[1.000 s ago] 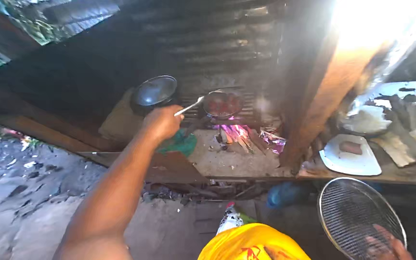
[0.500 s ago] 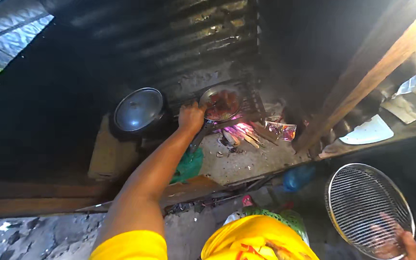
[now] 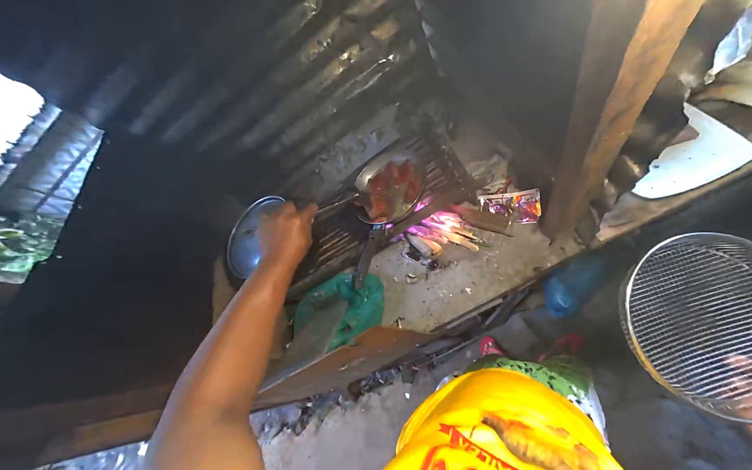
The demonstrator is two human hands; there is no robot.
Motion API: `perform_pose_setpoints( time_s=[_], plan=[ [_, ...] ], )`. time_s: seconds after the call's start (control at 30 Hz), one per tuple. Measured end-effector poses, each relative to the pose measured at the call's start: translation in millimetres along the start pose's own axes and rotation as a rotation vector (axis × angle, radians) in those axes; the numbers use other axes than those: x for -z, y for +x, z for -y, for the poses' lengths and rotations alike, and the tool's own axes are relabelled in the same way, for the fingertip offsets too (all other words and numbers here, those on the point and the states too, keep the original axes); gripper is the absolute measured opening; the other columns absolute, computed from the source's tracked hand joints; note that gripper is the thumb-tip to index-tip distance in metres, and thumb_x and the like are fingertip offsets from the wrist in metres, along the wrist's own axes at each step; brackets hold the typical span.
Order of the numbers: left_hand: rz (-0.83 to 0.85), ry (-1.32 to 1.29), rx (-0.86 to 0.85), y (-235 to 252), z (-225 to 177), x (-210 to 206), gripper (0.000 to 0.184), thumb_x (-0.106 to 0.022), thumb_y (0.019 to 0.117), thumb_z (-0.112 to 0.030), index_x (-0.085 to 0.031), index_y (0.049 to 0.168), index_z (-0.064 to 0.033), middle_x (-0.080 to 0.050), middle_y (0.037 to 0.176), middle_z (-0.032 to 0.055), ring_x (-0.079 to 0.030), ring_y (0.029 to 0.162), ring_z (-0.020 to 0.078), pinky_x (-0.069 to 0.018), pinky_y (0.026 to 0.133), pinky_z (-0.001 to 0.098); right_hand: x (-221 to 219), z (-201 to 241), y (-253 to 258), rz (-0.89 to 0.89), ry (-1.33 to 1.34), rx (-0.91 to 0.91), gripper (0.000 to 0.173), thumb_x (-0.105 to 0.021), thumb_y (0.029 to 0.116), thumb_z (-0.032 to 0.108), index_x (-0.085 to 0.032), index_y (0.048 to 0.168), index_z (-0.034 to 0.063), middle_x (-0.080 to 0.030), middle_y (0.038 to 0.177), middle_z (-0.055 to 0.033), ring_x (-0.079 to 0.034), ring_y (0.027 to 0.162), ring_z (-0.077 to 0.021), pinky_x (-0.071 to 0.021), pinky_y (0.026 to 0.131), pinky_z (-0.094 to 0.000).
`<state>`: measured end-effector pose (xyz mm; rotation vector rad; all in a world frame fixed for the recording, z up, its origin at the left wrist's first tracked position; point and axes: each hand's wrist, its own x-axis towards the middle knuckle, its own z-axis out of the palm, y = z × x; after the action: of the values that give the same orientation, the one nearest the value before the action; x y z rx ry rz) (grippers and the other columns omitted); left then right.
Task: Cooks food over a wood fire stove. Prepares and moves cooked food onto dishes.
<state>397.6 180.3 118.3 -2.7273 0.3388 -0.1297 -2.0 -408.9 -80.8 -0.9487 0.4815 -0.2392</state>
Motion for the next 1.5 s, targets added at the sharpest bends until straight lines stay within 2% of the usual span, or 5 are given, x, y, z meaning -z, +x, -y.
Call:
perform_pose_setpoints(
  time_s=[0.67,0.93,1.07,1.23,1.5],
  plan=[
    [0.109,0.041,0.062,8,6,-7,0.030,-0.055,0.1044,-0.018,-0.071,0.129,-0.0213,-0.067,0.116,0.0258,-0.066,0.107,0.0472,-0.0489,0.091,0.0688,-5,6,3,-0.012,-0.012,0.015,0.054,-0.055,0.1027,0.052,-0.049,0.144,0.0173,-0.076,0.112,0.0032,-0.075,0.088,-0.0097,-0.0629,0.070,-0.0234],
    [0.023,-0.233,0.177,13,-4,19,0.036,-0.049,0.1085,-0.029,-0.065,0.140,-0.0259,-0.067,0.122,0.0234,-0.066,0.111,0.0470,-0.0497,0.089,0.0719,-19,11,6,-0.023,-0.038,-0.006,0.055,-0.057,0.1016,0.053,-0.048,0.143,0.0177,-0.077,0.108,0.0038,-0.076,0.084,-0.0093,-0.0630,0.066,-0.0233],
    [0.033,-0.249,0.227,20,-8,15,0.036,-0.047,0.1084,-0.027,-0.066,0.137,-0.0161,-0.066,0.127,0.0256,-0.058,0.125,0.0499,-0.0462,0.098,0.0721,-26,11,4,-0.004,-0.039,0.004,0.055,-0.061,0.0993,0.053,-0.053,0.140,0.0178,-0.077,0.108,0.0038,-0.076,0.083,-0.0085,-0.0631,0.068,-0.0227],
    [0.162,-0.218,0.335,35,-24,4,0.033,-0.049,0.1070,-0.027,-0.068,0.126,-0.0084,-0.069,0.115,0.0290,-0.067,0.106,0.0529,-0.0526,0.079,0.0733,-30,11,1,0.046,-0.040,0.006,0.048,-0.059,0.1003,0.053,-0.056,0.138,0.0225,-0.077,0.110,0.0055,-0.075,0.086,-0.0079,-0.0623,0.070,-0.0226],
    [0.345,-0.215,0.491,76,-60,-9,0.023,-0.058,0.0995,-0.012,-0.069,0.109,0.0054,-0.066,0.120,0.0298,-0.066,0.111,0.0486,-0.0553,0.081,0.0667,-40,16,-16,0.024,-0.068,-0.007,0.050,-0.058,0.1018,0.051,-0.051,0.140,0.0196,-0.078,0.109,0.0030,-0.076,0.086,-0.0102,-0.0629,0.070,-0.0233]
  ],
)
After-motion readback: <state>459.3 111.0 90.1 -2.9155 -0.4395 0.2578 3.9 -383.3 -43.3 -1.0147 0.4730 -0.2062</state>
